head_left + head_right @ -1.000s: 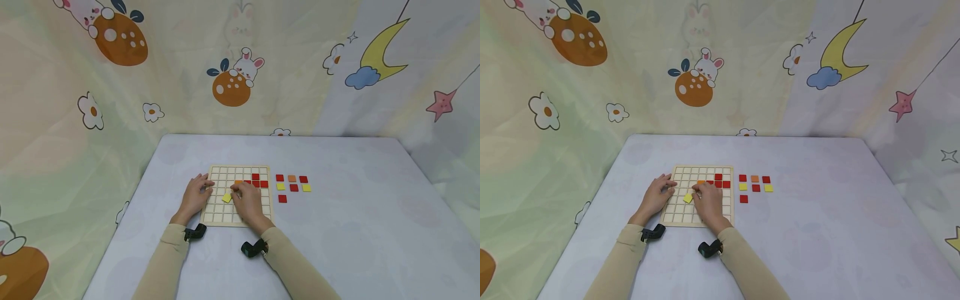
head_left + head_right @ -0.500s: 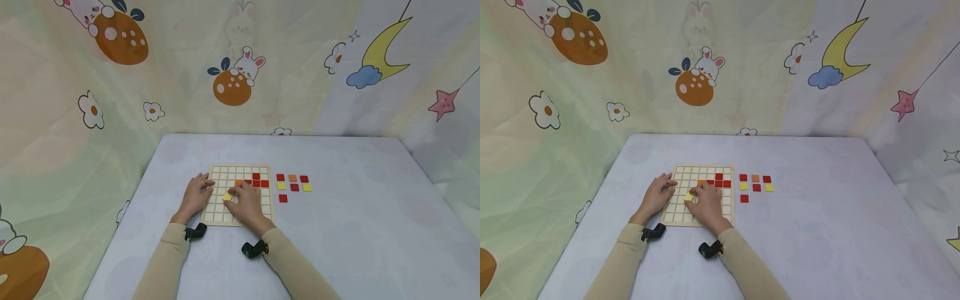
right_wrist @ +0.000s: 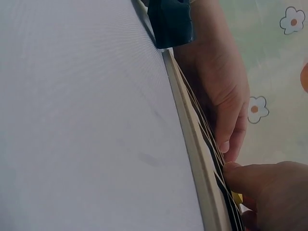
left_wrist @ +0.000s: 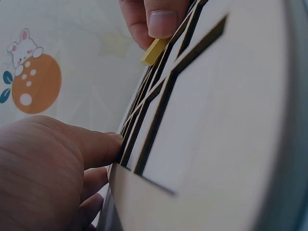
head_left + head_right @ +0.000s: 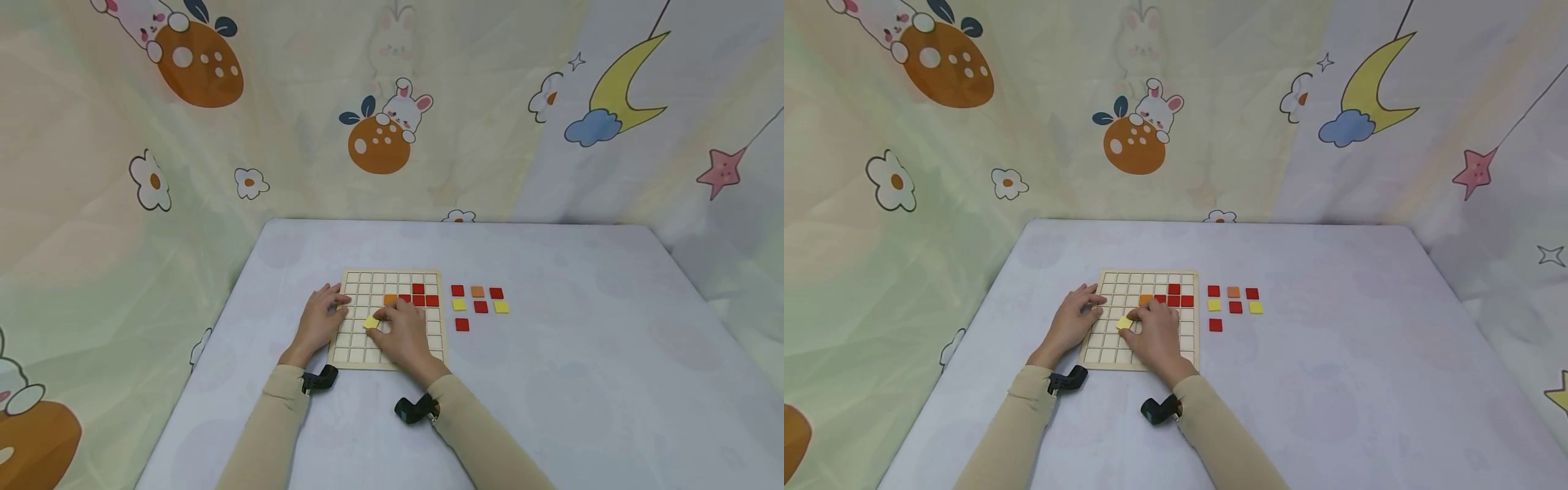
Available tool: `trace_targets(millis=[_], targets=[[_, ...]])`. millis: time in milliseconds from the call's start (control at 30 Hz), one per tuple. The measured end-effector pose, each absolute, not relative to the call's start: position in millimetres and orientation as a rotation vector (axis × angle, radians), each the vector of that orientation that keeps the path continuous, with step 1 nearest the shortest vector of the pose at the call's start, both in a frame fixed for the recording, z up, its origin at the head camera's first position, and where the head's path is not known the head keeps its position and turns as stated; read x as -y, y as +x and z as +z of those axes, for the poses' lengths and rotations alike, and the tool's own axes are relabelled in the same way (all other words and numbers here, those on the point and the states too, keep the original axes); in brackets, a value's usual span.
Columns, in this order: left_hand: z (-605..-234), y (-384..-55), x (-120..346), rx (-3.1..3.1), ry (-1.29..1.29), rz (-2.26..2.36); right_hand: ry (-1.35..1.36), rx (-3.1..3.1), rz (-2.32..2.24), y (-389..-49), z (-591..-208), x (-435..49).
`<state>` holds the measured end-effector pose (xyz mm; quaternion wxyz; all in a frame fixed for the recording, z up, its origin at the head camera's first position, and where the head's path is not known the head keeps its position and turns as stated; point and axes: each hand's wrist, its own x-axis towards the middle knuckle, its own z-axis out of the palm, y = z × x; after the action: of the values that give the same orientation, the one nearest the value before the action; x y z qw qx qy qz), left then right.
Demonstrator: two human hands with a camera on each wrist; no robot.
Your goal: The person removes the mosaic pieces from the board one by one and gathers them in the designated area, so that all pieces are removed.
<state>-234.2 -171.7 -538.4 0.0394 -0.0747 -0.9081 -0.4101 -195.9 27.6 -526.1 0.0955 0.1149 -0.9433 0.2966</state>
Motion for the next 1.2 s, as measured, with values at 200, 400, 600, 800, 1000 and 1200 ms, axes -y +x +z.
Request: trace_targets(millis=[200,400,600,800,1000,1200], targets=[[-537.8,-234.0,171.4,2.79,-0.231,-1.247,0.38,2.762,0.878,-195.9,-528.6,-28.5],[-538.4,-233.7,171.9,2.795,-0.239,-1.237,0.415,2.773,0.927,-193.7,-528.4,-27.3],[-538.1,-233.9,171.8,2.789,-0.239,-1.243,0.45,2.793,0.902,-192.6,-527.0,-27.2],[-538.0,-233.7,171.4,2.792,-0.237,-1.247,0.465,2.78,0.884,-192.8,-526.6,-28.3],[-537.8,-233.4,171.5,2.791,-0.241,-1.246,0.466,2.787,0.898,-191.5,-526.0,-28.2],[-537.1,-233.5,171.6,2.793,-0.239,-1.242,0.484,2.799,0.919,-192.3,-526.4,-27.8]])
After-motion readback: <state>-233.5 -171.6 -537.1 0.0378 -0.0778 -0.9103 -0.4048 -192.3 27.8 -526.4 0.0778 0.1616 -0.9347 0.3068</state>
